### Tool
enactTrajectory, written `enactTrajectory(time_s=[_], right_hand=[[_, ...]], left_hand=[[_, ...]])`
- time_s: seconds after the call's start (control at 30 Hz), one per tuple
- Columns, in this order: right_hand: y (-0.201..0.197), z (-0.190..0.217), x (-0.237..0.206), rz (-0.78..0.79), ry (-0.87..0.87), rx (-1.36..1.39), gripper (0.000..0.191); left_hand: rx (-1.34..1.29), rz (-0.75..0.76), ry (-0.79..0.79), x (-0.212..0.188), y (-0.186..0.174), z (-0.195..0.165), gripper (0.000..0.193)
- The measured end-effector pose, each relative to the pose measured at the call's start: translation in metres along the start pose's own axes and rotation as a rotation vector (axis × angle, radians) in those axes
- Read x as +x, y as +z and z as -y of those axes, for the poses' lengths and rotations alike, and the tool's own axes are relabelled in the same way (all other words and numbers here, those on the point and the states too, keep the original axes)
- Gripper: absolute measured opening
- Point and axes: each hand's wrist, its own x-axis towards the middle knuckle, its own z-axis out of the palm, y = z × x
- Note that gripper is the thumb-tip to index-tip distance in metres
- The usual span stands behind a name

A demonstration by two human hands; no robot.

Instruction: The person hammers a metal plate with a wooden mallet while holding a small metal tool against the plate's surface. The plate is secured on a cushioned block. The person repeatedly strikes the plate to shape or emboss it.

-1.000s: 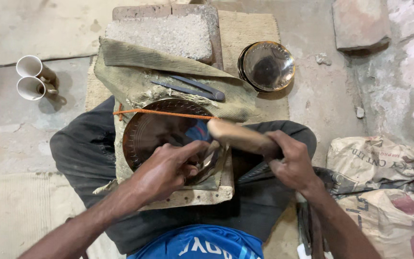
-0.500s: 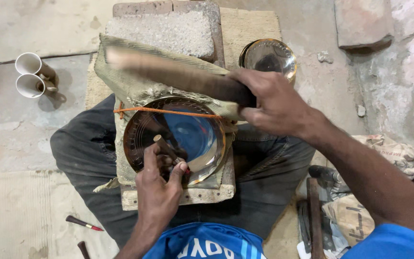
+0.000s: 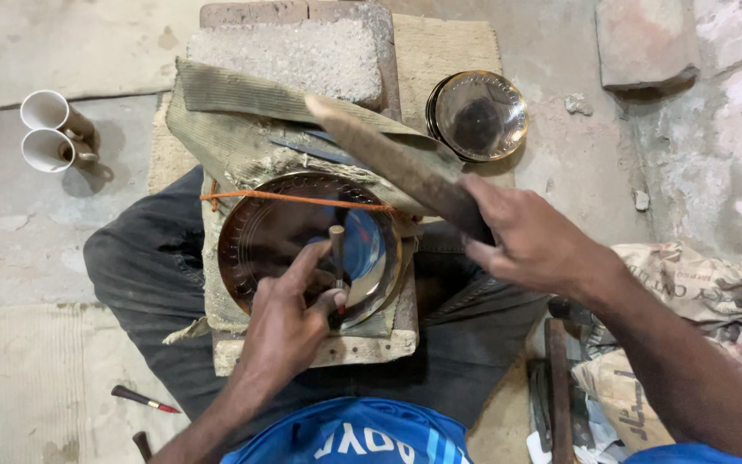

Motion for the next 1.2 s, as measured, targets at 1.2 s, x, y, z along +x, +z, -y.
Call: enactTrajectory(time_s=[1.2], right_hand=[[0.117,-0.055,-0.033,-0.642,-0.261,0.134,0.051]], left_hand=[[0.23,0.484,0.509,0.036,-0.02,-0.019,0.052]])
